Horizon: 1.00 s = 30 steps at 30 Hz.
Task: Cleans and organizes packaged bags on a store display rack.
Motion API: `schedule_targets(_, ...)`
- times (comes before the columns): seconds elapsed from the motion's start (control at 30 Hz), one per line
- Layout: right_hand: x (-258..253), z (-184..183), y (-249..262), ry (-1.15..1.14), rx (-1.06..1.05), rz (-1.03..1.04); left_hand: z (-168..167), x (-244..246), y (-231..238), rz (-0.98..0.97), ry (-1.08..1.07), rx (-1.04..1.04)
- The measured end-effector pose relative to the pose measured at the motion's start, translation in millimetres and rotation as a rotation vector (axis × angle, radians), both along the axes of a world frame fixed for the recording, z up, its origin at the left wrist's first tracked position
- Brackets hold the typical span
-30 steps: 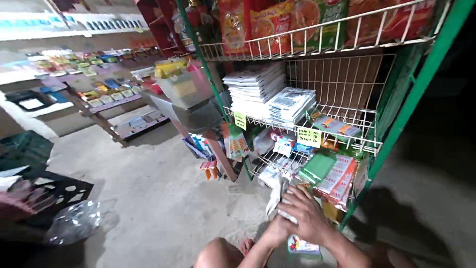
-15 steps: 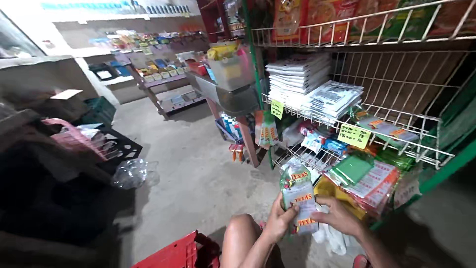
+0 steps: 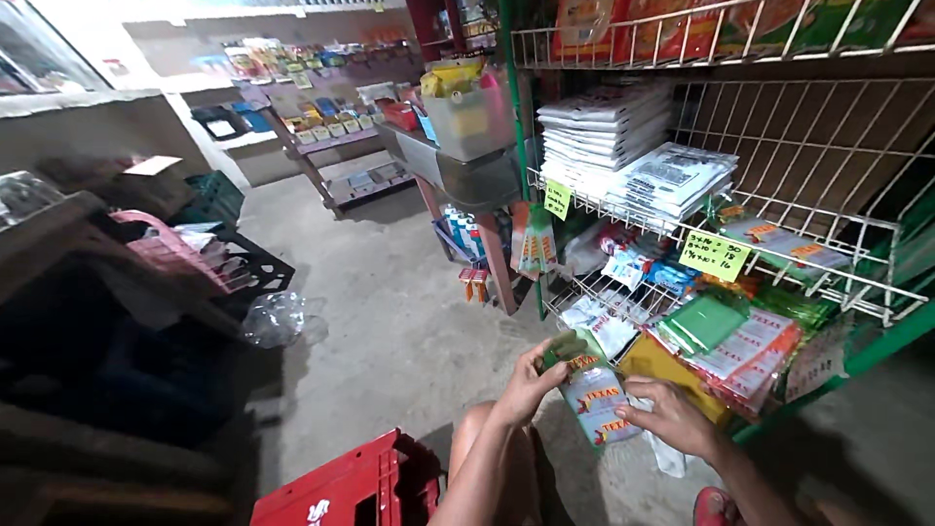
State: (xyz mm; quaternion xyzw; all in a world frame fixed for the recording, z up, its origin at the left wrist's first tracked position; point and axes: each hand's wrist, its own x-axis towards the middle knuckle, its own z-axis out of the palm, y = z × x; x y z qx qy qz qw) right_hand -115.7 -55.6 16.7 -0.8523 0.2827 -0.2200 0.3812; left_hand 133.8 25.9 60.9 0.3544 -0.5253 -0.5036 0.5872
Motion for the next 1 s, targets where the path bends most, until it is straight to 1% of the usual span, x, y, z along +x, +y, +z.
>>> schedule_targets(0.07,-1.2,0.4,-1.2,-0.017,0.031,0.049,-6.8,12.8,-3.5,-0.166,0.063,0.046)
schedule_targets(0.13,-1.7,1.2,-1.7,-0.023,0.079,0.112,-11.6,21.2,-7.0,-0.328,0.05,0.061)
schedule_targets(0.2,-0.3,3.8,-1.0,-0.04,0.128,0.177,3.6,14.3,0.3,-0.32,-0.055,0.143)
schedule_targets(0.27,3.7,6.5,1.2,-0.056,0.151,0.221,22.3,0.9,13.2,-0.198,-0.065,0.258)
schedule_targets(0.3,6.0,8.2,2.3,-0.066,0.167,0.227,23.5,-3.1,21.0,-0.131,-0.001,0.269)
schedule_targets(0.37,8.8,16.4,3.0,-0.086,0.206,0.154,11.0,-5.7,40.6,-0.006,0.212,0.223)
schedule_targets(0.43,13.1,25.1,2.6,-0.141,0.237,-0.003,-4.7,-3.2,66.0,0.132,0.476,0.117)
schedule_targets(0.47,17.7,29.3,3.8,-0.198,0.208,-0.085,-10.1,-2.0,78.9,0.205,0.584,0.073)
schedule_targets(0.53,34.9,45.7,13.1,-0.303,0.119,-0.176,-26.0,5.1,100.7,0.328,0.713,0.002)
schedule_targets(0.6,64.8,61.1,36.7,-0.416,0.0,-0.146,-41.1,8.5,118.9,0.457,0.747,-0.042)
schedule_targets(0.67,105.9,66.1,75.9,-0.501,-0.121,-0.046,-44.0,4.9,133.1,0.602,0.707,-0.024)
schedule_targets(0.73,148.3,53.3,123.6,-0.477,-0.275,0.056,-37.1,-1.7,144.4,0.771,0.642,0.071)
schedule_targets(0.8,178.6,21.5,160.4,-0.332,-0.474,0.142,-37.5,-3.4,155.9,0.883,0.597,0.177)
schedule_targets(0.83,185.4,3.7,169.0,-0.25,-0.559,0.166,-40.4,-0.8,160.1,0.873,0.648,0.191)
schedule_targets(0.9,186.0,-24.1,169.6,-0.216,-0.671,0.134,-47.8,7.1,163.4,0.823,0.808,0.165)
schedule_targets(0.93,181.8,-34.8,166.7,-0.243,-0.674,0.092,-51.9,11.7,164.6,0.775,0.877,0.13)
schedule_targets(1.0,169.8,-55.3,165.6,-0.316,-0.564,-0.026,-59.4,19.5,168.7,0.655,1.012,0.031)
